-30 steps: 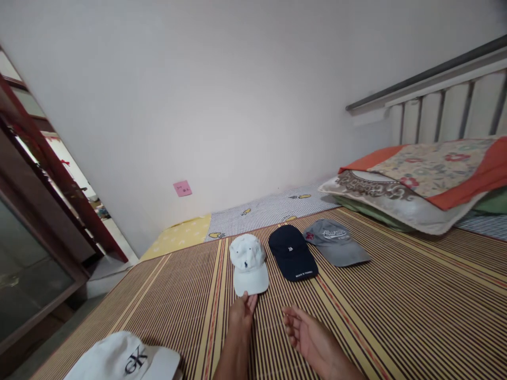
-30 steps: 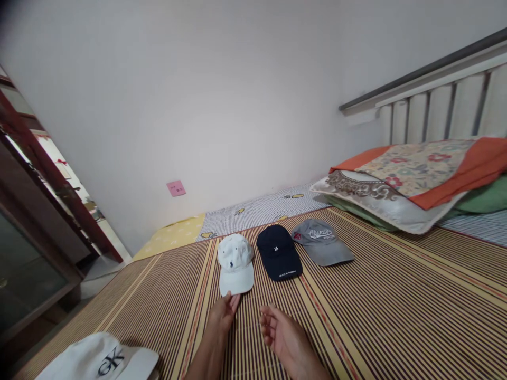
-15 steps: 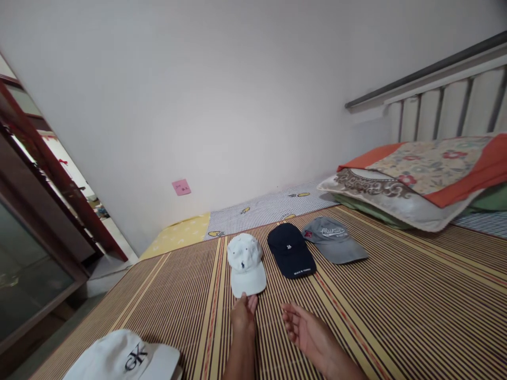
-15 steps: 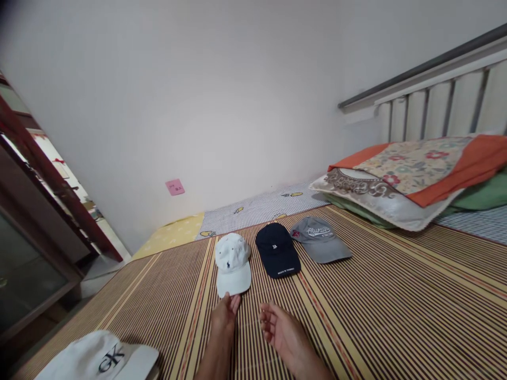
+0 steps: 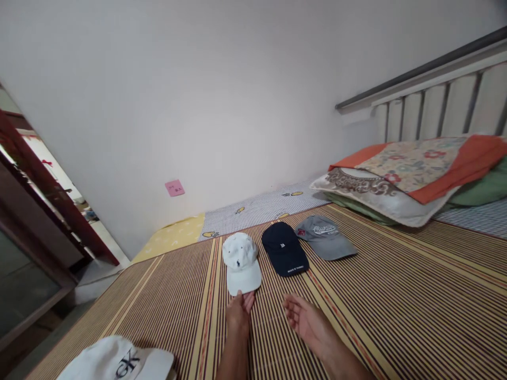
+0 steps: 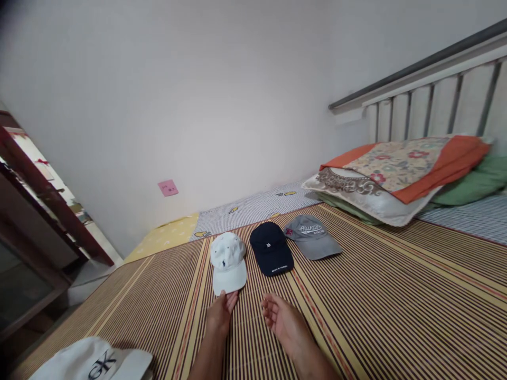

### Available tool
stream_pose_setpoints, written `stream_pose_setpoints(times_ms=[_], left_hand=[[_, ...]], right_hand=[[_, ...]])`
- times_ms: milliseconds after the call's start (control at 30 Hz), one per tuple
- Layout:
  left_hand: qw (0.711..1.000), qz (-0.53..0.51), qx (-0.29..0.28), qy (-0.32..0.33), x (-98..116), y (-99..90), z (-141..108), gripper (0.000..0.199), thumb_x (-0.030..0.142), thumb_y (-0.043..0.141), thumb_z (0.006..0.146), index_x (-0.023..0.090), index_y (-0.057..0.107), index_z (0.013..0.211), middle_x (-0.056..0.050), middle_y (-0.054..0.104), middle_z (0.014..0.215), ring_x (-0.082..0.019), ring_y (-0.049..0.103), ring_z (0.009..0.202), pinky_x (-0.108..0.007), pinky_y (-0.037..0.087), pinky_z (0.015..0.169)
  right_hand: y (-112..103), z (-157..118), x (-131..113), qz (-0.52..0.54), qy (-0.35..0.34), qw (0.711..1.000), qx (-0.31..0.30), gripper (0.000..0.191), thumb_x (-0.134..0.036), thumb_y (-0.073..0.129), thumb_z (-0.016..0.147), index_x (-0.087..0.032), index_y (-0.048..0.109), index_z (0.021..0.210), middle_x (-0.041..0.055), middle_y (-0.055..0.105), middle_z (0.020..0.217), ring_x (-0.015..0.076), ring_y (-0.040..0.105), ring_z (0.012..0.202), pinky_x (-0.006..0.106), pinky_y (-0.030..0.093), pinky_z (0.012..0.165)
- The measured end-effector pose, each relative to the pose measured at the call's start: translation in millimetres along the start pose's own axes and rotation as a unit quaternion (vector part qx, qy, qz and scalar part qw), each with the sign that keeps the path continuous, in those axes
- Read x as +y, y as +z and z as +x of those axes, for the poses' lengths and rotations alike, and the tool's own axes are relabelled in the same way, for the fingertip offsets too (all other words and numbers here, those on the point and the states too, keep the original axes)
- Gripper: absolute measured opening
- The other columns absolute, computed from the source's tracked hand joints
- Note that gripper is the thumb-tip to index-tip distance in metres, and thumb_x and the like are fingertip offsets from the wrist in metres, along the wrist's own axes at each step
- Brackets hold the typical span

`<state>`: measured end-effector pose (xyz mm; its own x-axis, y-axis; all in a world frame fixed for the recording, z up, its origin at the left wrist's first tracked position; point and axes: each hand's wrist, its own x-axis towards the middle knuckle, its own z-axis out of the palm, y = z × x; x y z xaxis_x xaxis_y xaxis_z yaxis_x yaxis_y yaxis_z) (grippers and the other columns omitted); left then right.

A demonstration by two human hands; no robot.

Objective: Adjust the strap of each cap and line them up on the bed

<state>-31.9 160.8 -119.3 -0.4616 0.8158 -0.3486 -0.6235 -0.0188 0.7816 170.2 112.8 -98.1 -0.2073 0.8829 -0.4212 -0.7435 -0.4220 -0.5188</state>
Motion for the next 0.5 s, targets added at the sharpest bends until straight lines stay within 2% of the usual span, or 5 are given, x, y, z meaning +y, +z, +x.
stream_pose_setpoints(times_ms=[167, 300, 400, 467, 500], left_hand=[[1.000, 0.005, -0.006, 0.009, -2, -2.9, 1, 0.020, 0.010, 0.054, 0.096, 0.003, 0.065, 0.111, -0.018, 0.078, 0.085, -0.027, 0.079, 0.083, -0.039, 0.063, 0.093], [1.000, 0.022, -0.001, 0.020, -3, -4.3, -4, 0.017, 0.011, 0.048, 0.097, 0.010, 0.065, 0.098, -0.016, 0.077, 0.085, -0.024, 0.079, 0.084, -0.035, 0.063, 0.091], [0.998, 0.054, -0.011, 0.027, -8, -11.7, -30, 0.016, 0.009, 0.054, 0.091, 0.014, 0.065, 0.080, -0.012, 0.077, 0.081, -0.020, 0.078, 0.083, -0.028, 0.062, 0.085], [0.995, 0.089, -0.044, 0.021, -14, -23.7, -62, 0.017, 0.015, 0.065, 0.086, 0.015, 0.065, 0.069, -0.011, 0.074, 0.072, -0.020, 0.076, 0.073, -0.025, 0.062, 0.070], [0.991, 0.111, -0.068, 0.013, -17, -32.2, -81, 0.019, 0.021, 0.073, 0.082, 0.015, 0.064, 0.066, -0.010, 0.071, 0.065, -0.020, 0.072, 0.061, -0.025, 0.058, 0.056]], right_hand=[[-8, 7, -15, 0.009, -0.030, 0.999, 0.025, 0.013, -0.016, 0.062, 0.092, -0.012, 0.072, 0.084, 0.0093, 0.077, 0.082, 0.0129, 0.068, 0.066, 0.021, 0.049, 0.057], [-14, 10, -23, 0.000, -0.049, 0.998, 0.036, 0.006, -0.017, 0.068, 0.084, -0.013, 0.073, 0.084, 0.0106, 0.078, 0.088, 0.0147, 0.071, 0.074, 0.022, 0.053, 0.064], [-10, 5, -22, -0.030, -0.069, 0.997, 0.031, 0.011, -0.023, 0.072, 0.077, -0.015, 0.074, 0.085, 0.0108, 0.078, 0.089, 0.0167, 0.072, 0.078, 0.024, 0.054, 0.068], [-1, -7, -16, -0.063, -0.087, 0.994, 0.016, 0.019, -0.030, 0.076, 0.073, -0.016, 0.074, 0.085, 0.0105, 0.079, 0.089, 0.0194, 0.073, 0.080, 0.027, 0.054, 0.069], [5, -17, -11, -0.077, -0.095, 0.992, 0.006, 0.023, -0.033, 0.080, 0.070, -0.016, 0.074, 0.085, 0.0102, 0.079, 0.088, 0.0209, 0.073, 0.080, 0.028, 0.054, 0.068]])
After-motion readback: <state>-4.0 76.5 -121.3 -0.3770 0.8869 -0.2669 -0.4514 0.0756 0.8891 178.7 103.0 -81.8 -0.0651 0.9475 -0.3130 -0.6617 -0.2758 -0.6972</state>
